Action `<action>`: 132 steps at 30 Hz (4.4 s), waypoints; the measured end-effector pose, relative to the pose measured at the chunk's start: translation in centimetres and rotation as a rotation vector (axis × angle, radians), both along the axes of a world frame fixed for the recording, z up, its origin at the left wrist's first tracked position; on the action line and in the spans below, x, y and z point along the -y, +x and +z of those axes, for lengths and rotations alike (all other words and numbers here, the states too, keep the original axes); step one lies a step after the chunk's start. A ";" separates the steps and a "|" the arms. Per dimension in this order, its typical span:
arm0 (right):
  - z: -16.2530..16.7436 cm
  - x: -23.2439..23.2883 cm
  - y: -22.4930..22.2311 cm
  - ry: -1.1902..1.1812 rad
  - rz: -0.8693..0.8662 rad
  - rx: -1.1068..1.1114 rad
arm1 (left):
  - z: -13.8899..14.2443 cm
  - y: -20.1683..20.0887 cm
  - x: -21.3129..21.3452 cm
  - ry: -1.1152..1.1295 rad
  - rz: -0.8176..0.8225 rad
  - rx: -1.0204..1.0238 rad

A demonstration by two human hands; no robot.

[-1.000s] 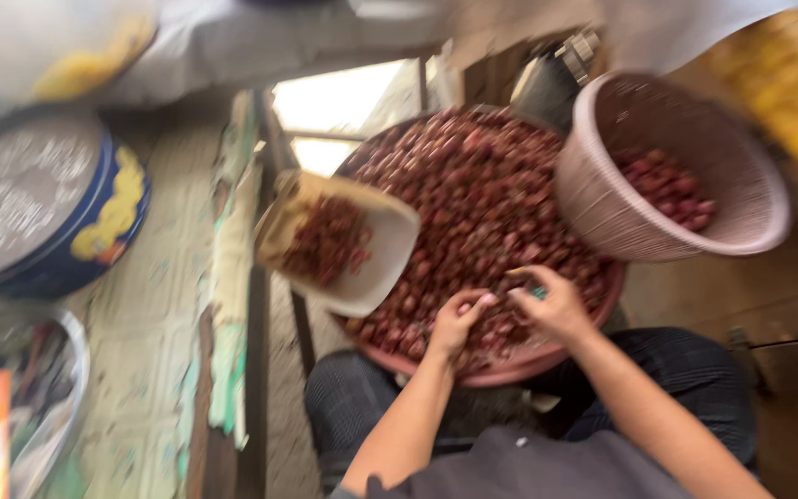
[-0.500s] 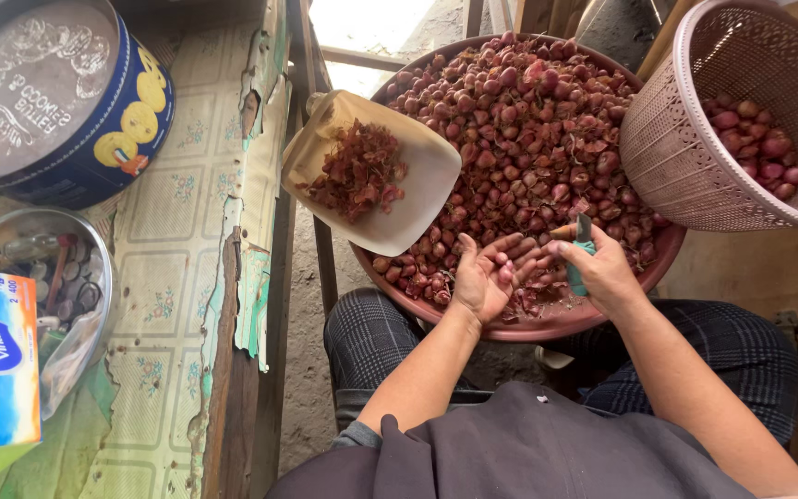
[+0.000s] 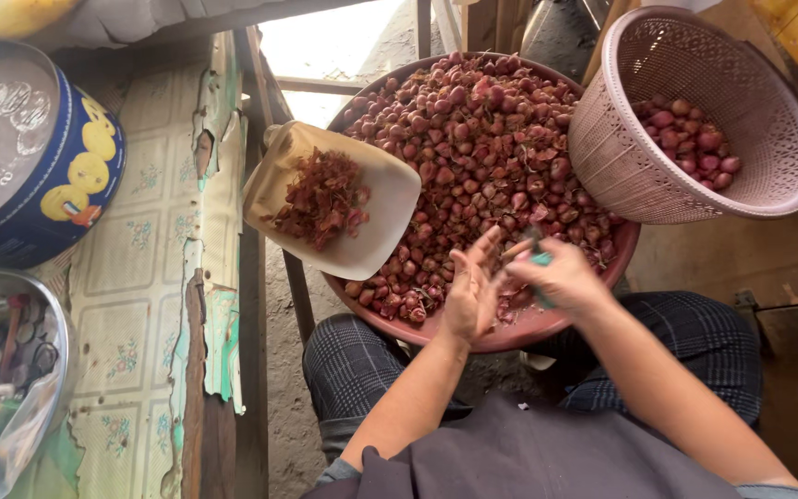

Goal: The person sits with a large basin of unpeeled shallots on their lap and trims the root ends off the shallots one at a time using small scissors. They drop the trimmed shallots into a plastic basket and discard the cut-off roots and peels onto a tray beside them.

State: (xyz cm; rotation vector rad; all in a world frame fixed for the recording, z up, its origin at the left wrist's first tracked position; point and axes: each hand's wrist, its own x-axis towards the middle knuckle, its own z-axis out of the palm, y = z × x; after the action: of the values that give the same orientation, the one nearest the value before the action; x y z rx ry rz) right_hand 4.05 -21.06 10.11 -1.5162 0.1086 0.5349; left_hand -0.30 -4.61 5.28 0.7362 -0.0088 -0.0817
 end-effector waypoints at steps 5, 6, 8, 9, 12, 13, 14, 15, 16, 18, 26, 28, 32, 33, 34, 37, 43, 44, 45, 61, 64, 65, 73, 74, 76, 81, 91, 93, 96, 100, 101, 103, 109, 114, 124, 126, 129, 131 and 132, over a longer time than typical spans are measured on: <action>9.0 6.9 2.8 -0.081 -0.152 0.789 | -0.2 1.4 -5.7 1.169 0.478 0.151; 10.1 7.2 4.2 -0.088 -0.148 0.813 | -0.6 1.1 -6.6 1.388 0.552 0.209; 12.1 7.9 6.8 -0.110 -0.154 0.876 | -1.9 0.5 -6.7 1.611 0.477 0.169; 13.1 8.0 7.9 -0.123 -0.160 0.913 | -2.4 0.5 -6.5 1.718 0.438 0.154; 13.9 7.5 8.0 -0.355 -0.192 1.134 | -3.8 0.6 -5.4 1.998 0.368 0.294; 13.1 7.2 6.0 -0.567 -0.212 1.265 | -4.1 0.6 -4.8 2.009 0.392 0.338; 12.1 6.5 4.7 -0.681 -0.192 1.386 | -4.2 0.6 -4.4 2.021 0.418 0.386; 11.0 5.6 3.3 -0.795 -0.184 1.510 | -4.2 0.8 -4.2 2.036 0.445 0.436; 9.8 4.7 2.4 -0.807 -0.134 1.628 | -4.2 0.7 -4.1 2.050 0.434 0.454; 6.4 1.8 0.8 -0.583 -0.002 1.323 | -4.0 0.5 -3.9 2.078 0.411 0.488; -2.2 -2.9 -1.1 -0.178 0.220 0.484 | -6.3 1.3 -3.3 0.561 0.107 -0.163; -3.1 -2.4 -1.0 -0.286 0.236 0.658 | -7.1 1.4 -3.2 0.311 0.037 -0.200; -4.2 -1.7 -0.5 -0.317 0.164 0.484 | -7.4 1.1 -3.6 0.232 -0.067 -0.221; -4.4 -1.7 -0.5 -0.271 0.151 0.447 | -7.2 1.0 -3.6 0.219 -0.104 -0.230; -4.5 -1.7 -0.4 -0.225 0.136 0.410 | -7.0 0.9 -3.4 0.234 -0.099 -0.259; -4.5 -1.6 -0.3 -0.144 0.107 0.368 | -6.6 0.9 -2.8 0.258 -0.049 -0.282; -3.1 -0.7 -0.2 -0.265 0.338 0.419 | -7.7 1.4 -2.9 0.286 0.116 -0.166; -2.8 -0.7 -0.4 -0.397 0.391 0.478 | -8.0 1.4 -2.9 0.347 0.133 -0.165; -2.6 -1.0 -0.7 -0.449 0.373 0.481 | -8.2 1.5 -2.9 0.409 0.149 -0.161; -4.2 -2.6 -1.0 -0.363 0.316 0.463 | -4.6 0.4 -3.9 0.742 0.212 -0.013; -5.9 -2.3 -0.5 -0.242 0.307 0.329 | -3.7 0.1 -3.7 0.833 0.251 -0.010; -6.3 -2.3 -0.4 -0.186 0.301 0.300 | -3.4 0.1 -3.6 0.829 0.257 0.021; -4.6 -2.1 0.1 -0.100 0.252 0.301 | -3.6 0.4 -3.7 0.414 0.121 0.002; -4.0 -2.1 -0.1 -0.071 0.257 0.360 | -4.1 0.6 -3.8 0.403 0.083 -0.024; -3.3 -2.3 -0.3 -0.054 0.235 0.405 | -5.3 0.7 -4.1 0.378 0.007 -0.079; -3.1 -2.4 -0.5 -0.201 0.145 0.364 | -8.9 1.3 -3.7 0.507 -0.013 -0.109; -6.9 0.6 1.2 -0.509 0.094 0.321 | -7.7 1.6 -6.5 1.453 0.699 0.303; -8.2 0.7 1.5 -0.521 0.097 0.522 | -6.7 1.0 -5.9 1.812 0.582 0.371; -10.0 0.7 2.3 -0.533 0.093 0.687 | -5.9 0.7 -4.9 2.072 0.476 0.416; -10.8 0.4 2.6 -0.582 0.111 0.659 | -5.5 0.7 -5.2 1.991 0.481 0.405; -10.7 0.1 2.4 -0.496 0.137 0.599 | -5.3 1.0 -5.3 1.983 0.489 0.411; -10.2 -0.6 1.9 -0.328 0.190 0.477 | -5.2 1.3 -5.0 1.584 0.324 0.118; -8.4 -2.4 1.5 0.000 0.319 0.407 | -5.9 2.2 -4.0 0.780 0.055 -0.152; -8.1 -1.8 2.5 0.053 0.261 0.141 | -7.4 1.7 -3.8 0.487 -0.002 -0.113; -8.1 -0.6 4.0 0.030 0.151 0.210 | -6.6 2.5 -2.4 0.433 0.003 -0.153; -7.6 -0.9 3.7 -0.064 0.156 0.230 | -6.5 2.8 -2.1 0.463 0.073 -0.154; -6.6 -1.2 3.7 -0.035 0.210 0.554 | -6.5 3.8 -2.0 0.481 0.223 -0.110; -5.7 -1.2 2.7 -0.083 0.265 0.633 | -6.8 3.8 -2.2 0.622 0.300 -0.024; -5.2 -1.0 2.1 -0.173 0.293 0.570 | -6.9 3.6 -2.2 0.661 0.324 0.003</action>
State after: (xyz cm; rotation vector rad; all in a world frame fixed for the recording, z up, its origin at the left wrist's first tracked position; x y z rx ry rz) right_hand 6.19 -20.01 4.95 -1.8131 -0.5272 0.3091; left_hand 3.28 -2.43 -1.61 1.3877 0.1408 0.2387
